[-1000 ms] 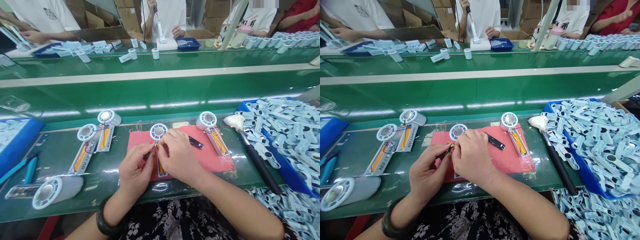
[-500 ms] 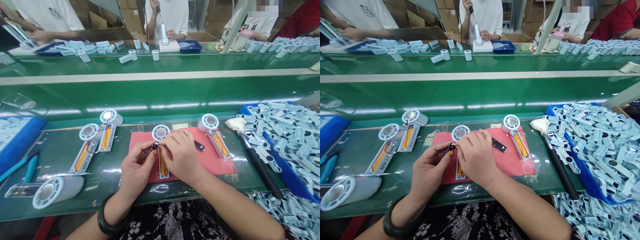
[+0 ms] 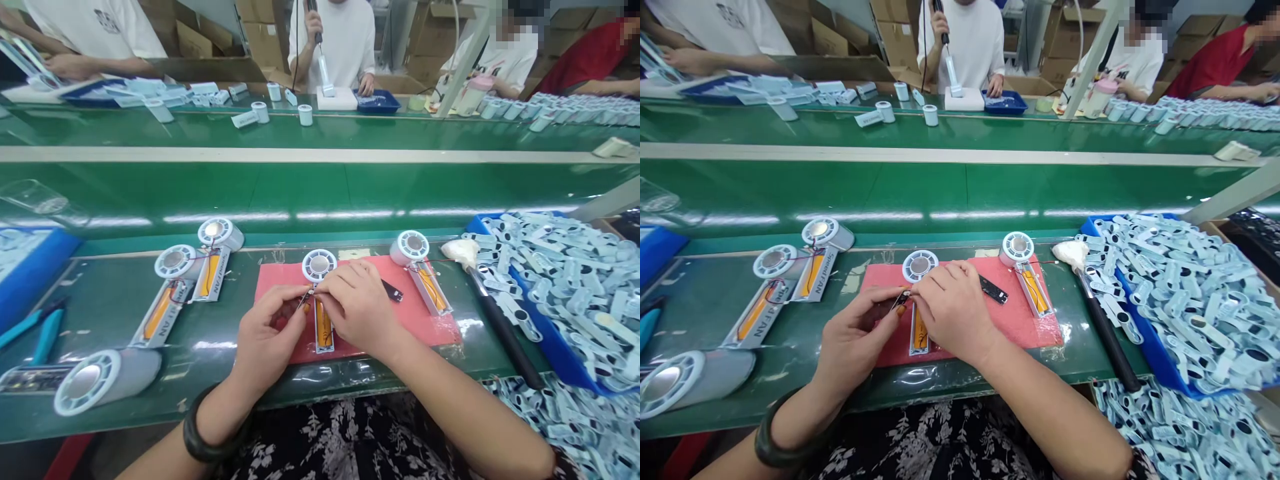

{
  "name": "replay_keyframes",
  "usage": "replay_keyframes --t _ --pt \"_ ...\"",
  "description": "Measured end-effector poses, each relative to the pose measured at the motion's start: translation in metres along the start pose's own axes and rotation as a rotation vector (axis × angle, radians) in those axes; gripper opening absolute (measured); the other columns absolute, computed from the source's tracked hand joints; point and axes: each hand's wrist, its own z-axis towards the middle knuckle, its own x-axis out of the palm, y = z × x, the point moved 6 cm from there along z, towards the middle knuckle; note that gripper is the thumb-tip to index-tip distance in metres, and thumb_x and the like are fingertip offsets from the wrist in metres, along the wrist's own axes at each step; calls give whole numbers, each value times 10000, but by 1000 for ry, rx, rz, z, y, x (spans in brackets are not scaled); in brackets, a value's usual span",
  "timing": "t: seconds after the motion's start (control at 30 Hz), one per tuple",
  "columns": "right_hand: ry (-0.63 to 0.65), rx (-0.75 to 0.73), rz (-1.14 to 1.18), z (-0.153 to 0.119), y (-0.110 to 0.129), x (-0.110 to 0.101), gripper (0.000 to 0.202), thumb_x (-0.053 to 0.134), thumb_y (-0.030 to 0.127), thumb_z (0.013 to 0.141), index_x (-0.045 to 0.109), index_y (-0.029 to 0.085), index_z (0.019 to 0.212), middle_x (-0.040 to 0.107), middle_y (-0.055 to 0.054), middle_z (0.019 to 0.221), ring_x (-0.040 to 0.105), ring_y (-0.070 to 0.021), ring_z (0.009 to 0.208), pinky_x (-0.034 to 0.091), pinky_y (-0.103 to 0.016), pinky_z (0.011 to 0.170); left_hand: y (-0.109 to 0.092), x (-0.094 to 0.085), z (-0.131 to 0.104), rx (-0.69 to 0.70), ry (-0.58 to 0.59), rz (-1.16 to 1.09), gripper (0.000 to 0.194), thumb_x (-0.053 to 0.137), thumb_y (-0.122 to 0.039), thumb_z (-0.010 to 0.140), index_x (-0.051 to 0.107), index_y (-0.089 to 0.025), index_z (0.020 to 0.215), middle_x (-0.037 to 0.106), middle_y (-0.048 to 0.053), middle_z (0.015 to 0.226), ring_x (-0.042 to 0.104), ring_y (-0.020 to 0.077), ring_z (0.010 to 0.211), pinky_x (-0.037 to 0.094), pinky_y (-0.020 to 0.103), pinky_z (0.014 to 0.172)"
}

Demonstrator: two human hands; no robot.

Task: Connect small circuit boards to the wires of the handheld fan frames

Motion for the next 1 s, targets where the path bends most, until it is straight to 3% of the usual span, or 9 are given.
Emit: replay_keyframes --t 0.1,0.2,0.33,0.4,0.57,0.73,0.87,1.0 --pt "14 109 203 -5 -18 -15 140 556 215 1037 656 206 1135 674 -56 1112 614 -225 1049 477 -403 916 2 -9 -9 -73 -42 -1 194 693 -226 889 741 -258 1074 738 5 976 665 121 738 518 196 602" --pt "-4 234 264 -15 -36 -26 213 511 124 1022 676 230 1105 676 -36 1071 648 -189 992 512 -358 858 -3 -15 -19 -17 -32 105 198 673 -202 895 741 -268 1070 730 -8 968 656 113 744 532 198 659" --pt "110 314 242 -27 -41 -17 214 549 85 992 689 228 1065 690 -16 1032 661 -182 946 521 -342 822 -10 -13 -25 124 23 194 232 635 -161 911 736 -269 1089 739 -8 976 674 128 825 544 223 754" --pt "134 314 247 -29 -37 -13 216 559 81 995 694 228 1077 684 -21 1044 656 -182 963 525 -341 837 -8 -13 -23 94 26 165 213 638 -183 911 741 -265 1079 749 1 983 687 146 852 553 241 767" --pt "156 207 189 -27 -30 -11 249 572 59 998 718 238 1092 664 -24 1029 636 -172 947 528 -325 825 8 -20 -14 -101 1 63 181 689 -308 882 766 -257 1037 762 37 1011 699 192 851 555 274 706" --pt "229 66 56 -23 -28 -6 220 623 77 991 738 228 1103 642 -38 1029 612 -178 936 509 -310 789 25 -26 3 -275 47 -110 218 771 -371 801 780 -248 981 780 51 993 712 212 899 579 294 787" --pt "210 -54 68 -19 -20 -4 115 742 158 954 755 228 1044 624 -20 965 584 -161 890 464 -273 741 25 -20 18 -353 98 -332 245 838 -337 736 771 -227 944 783 47 942 727 186 871 598 268 816" --pt "191 -125 76 -17 -13 -5 138 785 186 928 766 259 1044 615 -10 973 556 -152 869 423 -268 729 21 -5 24 -413 179 -467 283 839 -340 763 741 -201 989 773 42 907 735 164 760 608 254 750"
